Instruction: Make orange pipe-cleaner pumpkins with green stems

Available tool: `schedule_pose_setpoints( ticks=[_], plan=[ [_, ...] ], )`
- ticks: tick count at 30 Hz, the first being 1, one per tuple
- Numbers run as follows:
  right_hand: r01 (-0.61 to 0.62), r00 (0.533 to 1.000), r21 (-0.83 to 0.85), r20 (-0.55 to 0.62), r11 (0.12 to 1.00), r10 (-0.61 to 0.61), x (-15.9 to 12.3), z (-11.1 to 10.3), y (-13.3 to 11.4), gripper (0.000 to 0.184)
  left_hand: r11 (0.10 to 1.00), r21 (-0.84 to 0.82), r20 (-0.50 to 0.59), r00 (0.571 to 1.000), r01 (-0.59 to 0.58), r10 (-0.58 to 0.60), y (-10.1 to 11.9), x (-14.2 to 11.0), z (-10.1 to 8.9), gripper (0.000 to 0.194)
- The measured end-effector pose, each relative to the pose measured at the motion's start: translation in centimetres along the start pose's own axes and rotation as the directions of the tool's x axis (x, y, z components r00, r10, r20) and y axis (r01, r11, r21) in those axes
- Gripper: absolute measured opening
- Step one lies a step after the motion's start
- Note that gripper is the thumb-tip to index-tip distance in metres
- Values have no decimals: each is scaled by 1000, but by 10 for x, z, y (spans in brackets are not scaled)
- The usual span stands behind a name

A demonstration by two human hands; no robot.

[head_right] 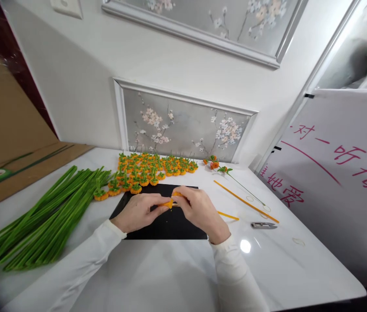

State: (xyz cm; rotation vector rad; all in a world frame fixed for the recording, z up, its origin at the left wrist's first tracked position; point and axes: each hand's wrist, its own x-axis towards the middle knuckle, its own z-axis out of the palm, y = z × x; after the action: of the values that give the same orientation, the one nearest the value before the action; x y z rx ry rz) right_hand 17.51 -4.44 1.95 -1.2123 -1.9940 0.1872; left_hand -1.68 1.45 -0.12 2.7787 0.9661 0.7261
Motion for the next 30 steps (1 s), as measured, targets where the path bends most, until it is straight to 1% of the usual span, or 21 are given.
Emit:
schedule_pose_setpoints(
  ticks=[5, 8, 14, 19, 21, 24, 26, 28, 30],
  plan=[
    [-66, 997, -3, -35, 998, 66, 2, 0, 11, 18, 1000, 25, -23, 1000, -6, 6, 2, 0, 0, 22],
    [-116, 993, -31, -14, 993, 115, 2, 0, 20, 23, 999, 28, -25, 999, -35, 36, 4, 0, 0, 21],
    [-200, 973, 25, 124, 979, 196, 5, 3, 38, 36, 994, 8, -8, 994, -106, 106, 10, -1, 1, 19],
    [-243, 943, 27, 243, 970, 230, 3, 5, 44, 42, 990, -52, -46, 990, -135, 132, 13, -1, 1, 19],
    [-248, 923, 29, 310, 968, 227, 2, 5, 43, 41, 987, -92, -83, 989, -130, 123, 13, -1, 2, 19],
    [-242, 891, 41, 405, 969, 206, 0, 4, 37, 30, 987, -135, -131, 989, -82, 64, 12, -1, 2, 18],
    [-254, 888, 43, 406, 966, 215, -2, 4, 31, 26, 989, -142, -162, 987, -44, 21, 11, -1, 1, 22],
    [-264, 887, 38, 401, 964, 227, -2, 3, 26, 28, 990, -137, -197, 980, -21, -6, 9, -1, 1, 27],
    [-254, 881, 38, 420, 966, 215, -3, 2, 22, 31, 993, -120, -227, 973, 8, -35, 7, 0, 1, 27]
  ],
)
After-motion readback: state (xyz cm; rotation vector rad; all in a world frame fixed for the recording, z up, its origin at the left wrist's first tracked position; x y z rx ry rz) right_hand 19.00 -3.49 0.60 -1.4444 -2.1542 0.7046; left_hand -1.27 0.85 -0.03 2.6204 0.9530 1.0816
